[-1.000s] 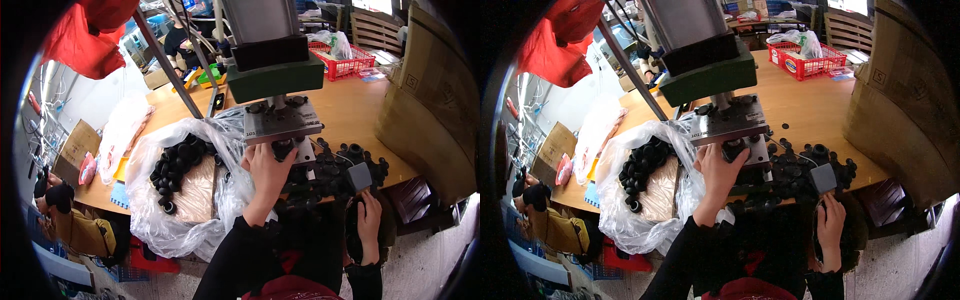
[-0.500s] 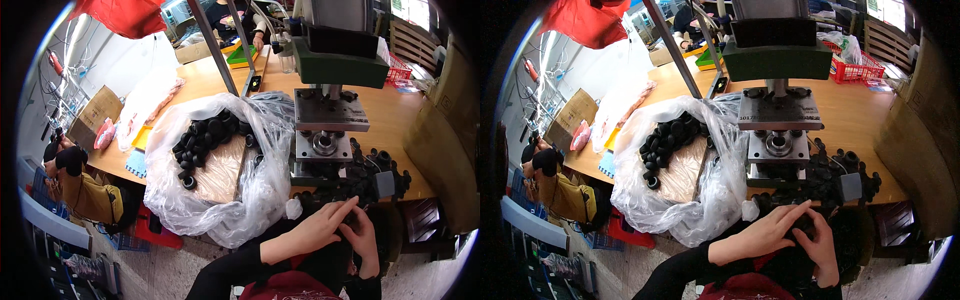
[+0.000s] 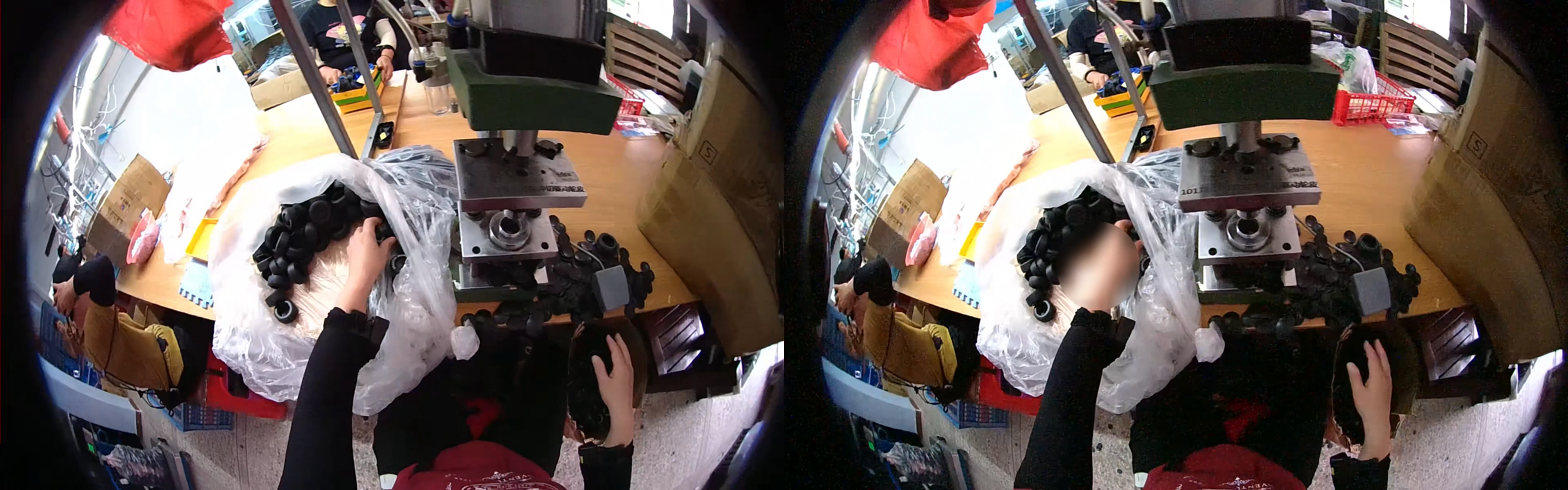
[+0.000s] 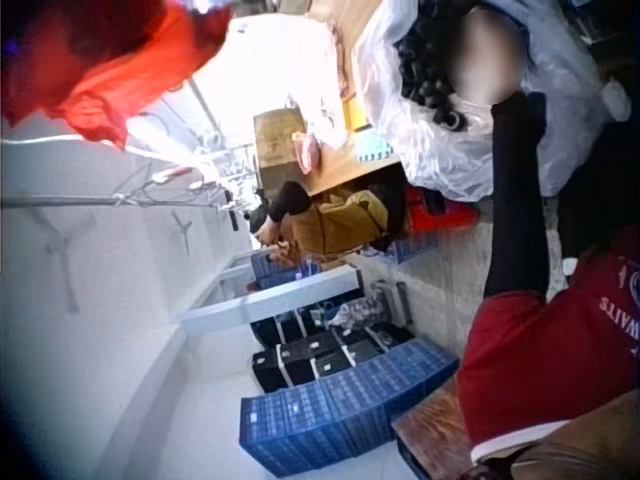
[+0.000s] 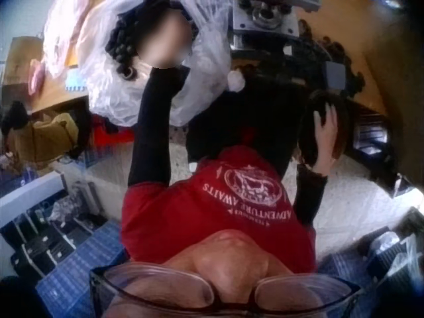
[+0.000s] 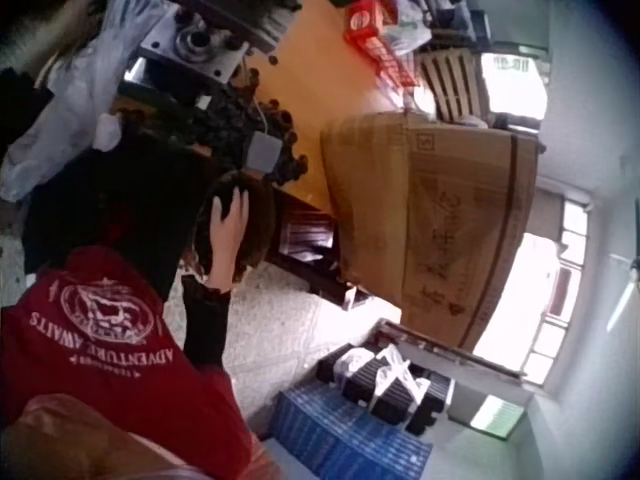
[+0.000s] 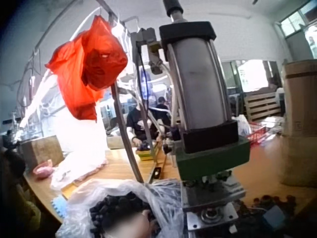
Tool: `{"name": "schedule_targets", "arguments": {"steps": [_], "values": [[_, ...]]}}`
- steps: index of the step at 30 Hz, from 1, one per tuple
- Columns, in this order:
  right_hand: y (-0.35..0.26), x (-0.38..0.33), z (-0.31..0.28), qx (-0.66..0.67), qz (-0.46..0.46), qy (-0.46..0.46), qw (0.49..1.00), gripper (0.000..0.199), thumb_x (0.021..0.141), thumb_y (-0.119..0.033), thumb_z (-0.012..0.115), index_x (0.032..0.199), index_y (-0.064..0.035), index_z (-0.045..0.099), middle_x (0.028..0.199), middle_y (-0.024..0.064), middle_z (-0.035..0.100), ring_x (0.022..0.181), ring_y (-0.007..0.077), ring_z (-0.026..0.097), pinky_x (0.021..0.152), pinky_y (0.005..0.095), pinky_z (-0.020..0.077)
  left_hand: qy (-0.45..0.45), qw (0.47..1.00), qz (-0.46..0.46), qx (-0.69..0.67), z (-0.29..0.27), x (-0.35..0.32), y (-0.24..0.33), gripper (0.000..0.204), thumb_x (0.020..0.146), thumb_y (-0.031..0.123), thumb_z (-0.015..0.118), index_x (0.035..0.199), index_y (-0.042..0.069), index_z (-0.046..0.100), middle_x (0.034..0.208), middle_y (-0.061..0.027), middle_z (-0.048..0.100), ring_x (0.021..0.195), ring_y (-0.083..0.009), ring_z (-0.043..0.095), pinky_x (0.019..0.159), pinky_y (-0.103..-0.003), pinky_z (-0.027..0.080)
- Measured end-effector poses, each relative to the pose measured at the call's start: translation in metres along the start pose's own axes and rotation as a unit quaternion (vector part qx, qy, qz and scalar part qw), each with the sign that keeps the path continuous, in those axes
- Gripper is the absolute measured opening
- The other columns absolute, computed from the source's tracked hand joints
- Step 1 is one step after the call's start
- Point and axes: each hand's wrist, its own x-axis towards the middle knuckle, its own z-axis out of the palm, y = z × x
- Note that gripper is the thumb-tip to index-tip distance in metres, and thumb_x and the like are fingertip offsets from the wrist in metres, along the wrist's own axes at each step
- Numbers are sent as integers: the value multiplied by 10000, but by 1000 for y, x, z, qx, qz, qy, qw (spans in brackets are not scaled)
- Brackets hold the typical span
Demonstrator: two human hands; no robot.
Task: The person operates a manual press machine to process small black circular objects. They pick up the objects from a plastic bag, place them into the press die, and pull a lever to activate the machine. The processed items are then removed and placed on the table.
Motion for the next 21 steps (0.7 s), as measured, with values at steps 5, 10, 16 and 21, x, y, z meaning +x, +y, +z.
{"name": "schedule_targets", "arguments": {"steps": [5,10,16,21], "values": [[-21,10,2,35,-72,48,996,441,932,-258,615,1307,-35,553,1437,153,458,1309,327,453,1071,412,380,4,998,65,-13,9,4,-7,528,749,165,767,1182,24,499,1033,-199,632,997,-401,575,840,-476,452],[-33,9,1,50,-79,65,993,383,940,-228,605,1265,-26,586,1397,148,499,1275,310,491,1052,405,401,-27,998,51,20,3,6,-13,615,728,174,771,1247,-1,491,1045,-200,616,970,-364,592,840,-424,484],[-21,2,-7,70,-58,83,992,332,944,-194,594,1230,-26,613,1359,149,534,1243,307,519,1031,404,420,-3,989,-112,-93,-46,-1,35,534,725,133,768,1172,-22,521,1045,-161,618,919,-240,623,843,-345,501],[9,1,-9,104,-25,119,987,302,939,-153,595,1200,-4,622,1316,158,567,1175,305,572,952,391,478,-109,835,-124,-525,-85,-45,138,528,808,-30,716,1270,-19,459,1115,-88,603,1007,-141,607,898,-267,489]]}}
